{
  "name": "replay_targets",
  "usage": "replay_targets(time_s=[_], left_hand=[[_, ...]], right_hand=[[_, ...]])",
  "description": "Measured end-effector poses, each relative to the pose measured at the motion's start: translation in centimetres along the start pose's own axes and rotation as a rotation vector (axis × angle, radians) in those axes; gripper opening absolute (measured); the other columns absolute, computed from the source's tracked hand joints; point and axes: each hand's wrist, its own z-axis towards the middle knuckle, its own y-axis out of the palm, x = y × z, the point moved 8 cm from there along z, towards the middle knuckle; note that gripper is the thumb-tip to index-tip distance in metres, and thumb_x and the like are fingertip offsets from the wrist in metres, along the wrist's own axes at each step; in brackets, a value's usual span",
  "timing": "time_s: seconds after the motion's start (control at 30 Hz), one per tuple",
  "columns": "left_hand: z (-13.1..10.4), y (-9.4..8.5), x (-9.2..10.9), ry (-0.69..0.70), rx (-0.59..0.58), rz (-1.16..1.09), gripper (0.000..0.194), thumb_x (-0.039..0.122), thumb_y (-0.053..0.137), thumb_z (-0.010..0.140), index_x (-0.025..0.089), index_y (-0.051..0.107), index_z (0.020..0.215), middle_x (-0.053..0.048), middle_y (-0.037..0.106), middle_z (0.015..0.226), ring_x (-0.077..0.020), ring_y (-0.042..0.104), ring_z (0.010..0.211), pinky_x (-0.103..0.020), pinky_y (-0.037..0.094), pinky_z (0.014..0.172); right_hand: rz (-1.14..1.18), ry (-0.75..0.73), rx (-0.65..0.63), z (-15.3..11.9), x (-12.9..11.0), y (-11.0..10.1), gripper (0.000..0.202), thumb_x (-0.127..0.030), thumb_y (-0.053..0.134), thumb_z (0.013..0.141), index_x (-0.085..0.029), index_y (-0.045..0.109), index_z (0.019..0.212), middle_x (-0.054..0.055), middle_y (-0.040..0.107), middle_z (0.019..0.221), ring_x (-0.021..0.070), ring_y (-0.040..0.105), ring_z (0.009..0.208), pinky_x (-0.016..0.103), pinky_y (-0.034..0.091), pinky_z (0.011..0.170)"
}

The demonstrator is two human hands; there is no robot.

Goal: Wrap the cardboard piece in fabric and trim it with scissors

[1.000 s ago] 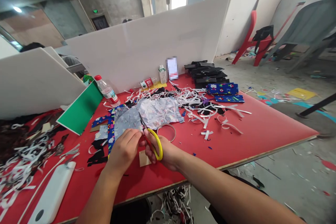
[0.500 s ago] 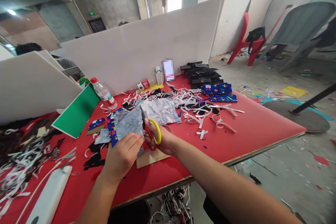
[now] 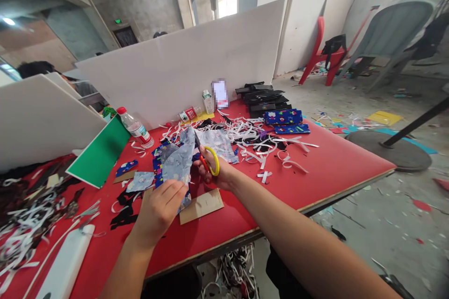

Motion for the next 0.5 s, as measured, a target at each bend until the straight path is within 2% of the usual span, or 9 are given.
replay_targets(time_s=[0.13,0.3,0.37,0.5], left_hand=[[-0.6,-0.4,-0.8,-0.061,0.032,0.059,0.029,-0.004,0.054,0.099,0.01,0.063,0.122,-0.014,0.074,0.104,-0.0264,0.072,0.1,-0.04,0.06,0.091],[-1.1,-0.7,-1.1,-0.067,0.099,0.124,0.03,-0.006,0.059,0.095,0.009,0.065,0.12,-0.015,0.076,0.102,-0.0278,0.073,0.095,-0.042,0.06,0.088],[-1.2,-0.8,-0.8,-0.05,0.1,0.123,0.032,-0.007,0.06,0.095,0.008,0.064,0.124,-0.017,0.077,0.109,-0.0275,0.075,0.098,-0.04,0.059,0.089],[-1.0,-0.9,0.0,-0.001,0.052,0.051,0.038,-0.009,0.054,0.097,0.004,0.061,0.132,-0.022,0.075,0.127,-0.0264,0.074,0.115,-0.037,0.058,0.098]], right_hand=[[0.022,-0.037,0.035,0.3,-0.5,-1.0,0.061,-0.071,0.043,0.104,-0.015,0.064,0.089,-0.005,0.05,0.049,0.0059,0.033,0.036,0.015,0.027,0.035],[0.037,0.052,-0.046,-0.5,-0.5,-1.2,0.073,-0.079,0.039,0.1,-0.012,0.067,0.091,-0.001,0.056,0.054,0.0091,0.04,0.038,0.021,0.038,0.04],[0.042,0.094,-0.077,-0.8,-0.4,-0.9,0.077,-0.082,0.039,0.098,-0.011,0.068,0.093,0.001,0.058,0.057,0.01,0.042,0.039,0.023,0.04,0.042],[0.067,0.111,-0.102,-0.4,-0.4,-0.4,0.076,-0.079,0.029,0.102,-0.013,0.067,0.097,0.0,0.058,0.06,0.0109,0.043,0.041,0.023,0.041,0.043]])
